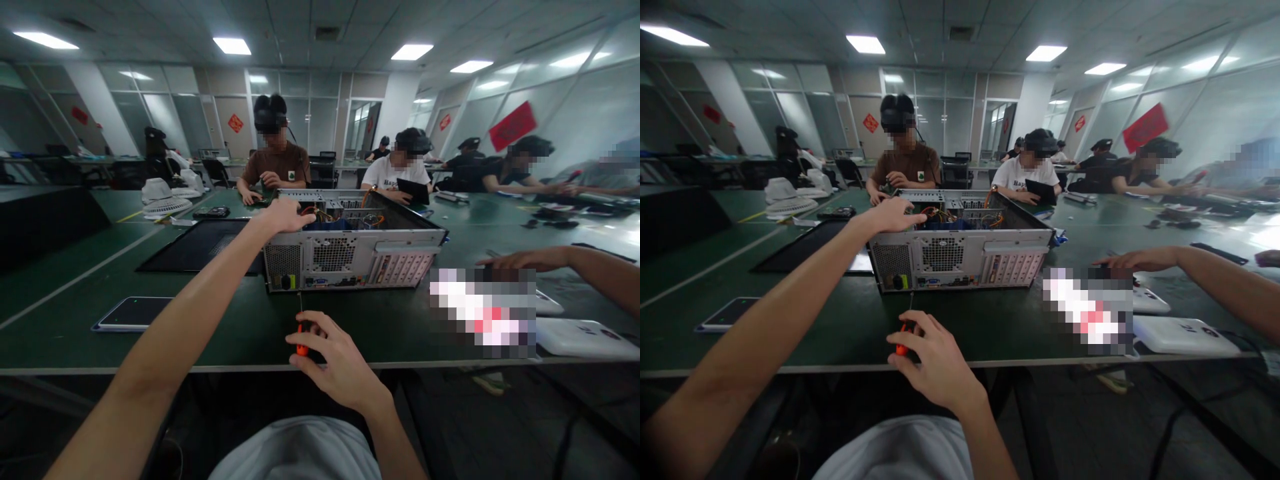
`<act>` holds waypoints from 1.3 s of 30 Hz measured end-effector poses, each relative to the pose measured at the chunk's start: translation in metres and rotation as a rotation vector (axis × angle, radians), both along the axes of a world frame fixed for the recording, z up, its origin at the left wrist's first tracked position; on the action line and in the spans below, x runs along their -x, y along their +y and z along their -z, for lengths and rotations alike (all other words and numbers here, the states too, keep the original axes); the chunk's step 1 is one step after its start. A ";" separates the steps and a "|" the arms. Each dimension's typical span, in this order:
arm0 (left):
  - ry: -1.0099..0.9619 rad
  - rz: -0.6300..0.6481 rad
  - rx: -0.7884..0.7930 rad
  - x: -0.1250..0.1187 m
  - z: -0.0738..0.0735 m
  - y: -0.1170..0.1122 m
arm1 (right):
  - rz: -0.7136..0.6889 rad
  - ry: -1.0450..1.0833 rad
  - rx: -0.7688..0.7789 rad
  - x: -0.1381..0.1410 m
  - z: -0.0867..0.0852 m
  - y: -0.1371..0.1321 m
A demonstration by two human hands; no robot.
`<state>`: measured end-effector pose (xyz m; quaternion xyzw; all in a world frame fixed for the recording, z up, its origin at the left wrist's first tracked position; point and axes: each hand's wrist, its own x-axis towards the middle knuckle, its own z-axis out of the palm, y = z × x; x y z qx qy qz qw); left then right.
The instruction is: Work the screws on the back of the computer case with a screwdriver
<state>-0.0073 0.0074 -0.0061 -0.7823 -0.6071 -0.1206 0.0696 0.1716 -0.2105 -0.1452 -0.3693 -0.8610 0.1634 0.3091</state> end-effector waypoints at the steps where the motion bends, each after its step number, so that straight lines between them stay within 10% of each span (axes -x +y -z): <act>1: 0.029 -0.017 0.095 -0.002 -0.002 0.003 | -0.014 0.009 -0.016 0.000 0.001 0.001; 8: 0.151 0.020 0.338 -0.002 -0.011 0.010 | 0.112 -0.065 -0.068 0.002 0.004 0.003; 39: 0.028 -0.026 0.244 0.005 -0.005 0.001 | 0.225 -0.195 -0.038 0.012 0.003 -0.002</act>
